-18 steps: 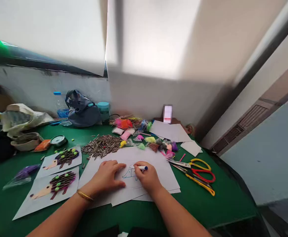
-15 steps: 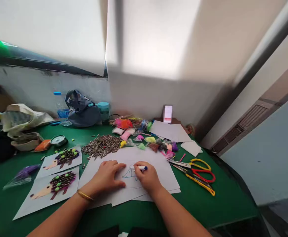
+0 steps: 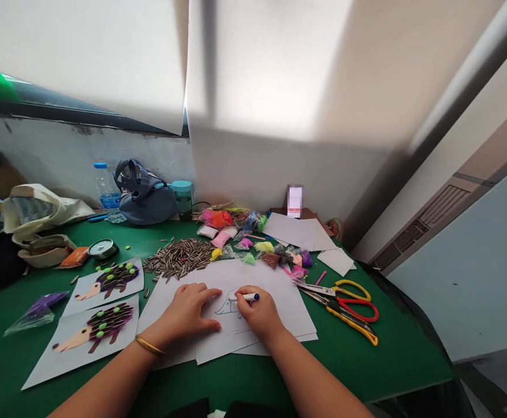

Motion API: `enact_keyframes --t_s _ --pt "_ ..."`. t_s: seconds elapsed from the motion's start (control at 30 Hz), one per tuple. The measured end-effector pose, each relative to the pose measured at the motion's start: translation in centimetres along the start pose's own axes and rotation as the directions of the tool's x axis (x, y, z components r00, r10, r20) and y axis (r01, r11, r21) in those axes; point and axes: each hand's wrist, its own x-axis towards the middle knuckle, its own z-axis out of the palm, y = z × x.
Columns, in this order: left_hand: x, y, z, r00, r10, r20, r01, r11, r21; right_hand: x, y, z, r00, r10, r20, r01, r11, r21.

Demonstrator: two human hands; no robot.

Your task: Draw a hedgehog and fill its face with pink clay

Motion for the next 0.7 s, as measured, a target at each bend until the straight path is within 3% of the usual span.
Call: enact_keyframes --t_s 0.17,0.7 --pt "0.0 0.02 -0.05 1.0 -0.004 0.007 0.004 1.0 0.002 -0.02 -0.01 -0.1 0.999 -0.006 -0.046 0.007 1.0 0.005" --pt "-0.05 -0.09 0.11 1.0 -0.001 -0.001 0.001 1.0 0.007 0.11 0.27 0.2 0.999 -0.03 -0.041 0.027 0.997 -0.075"
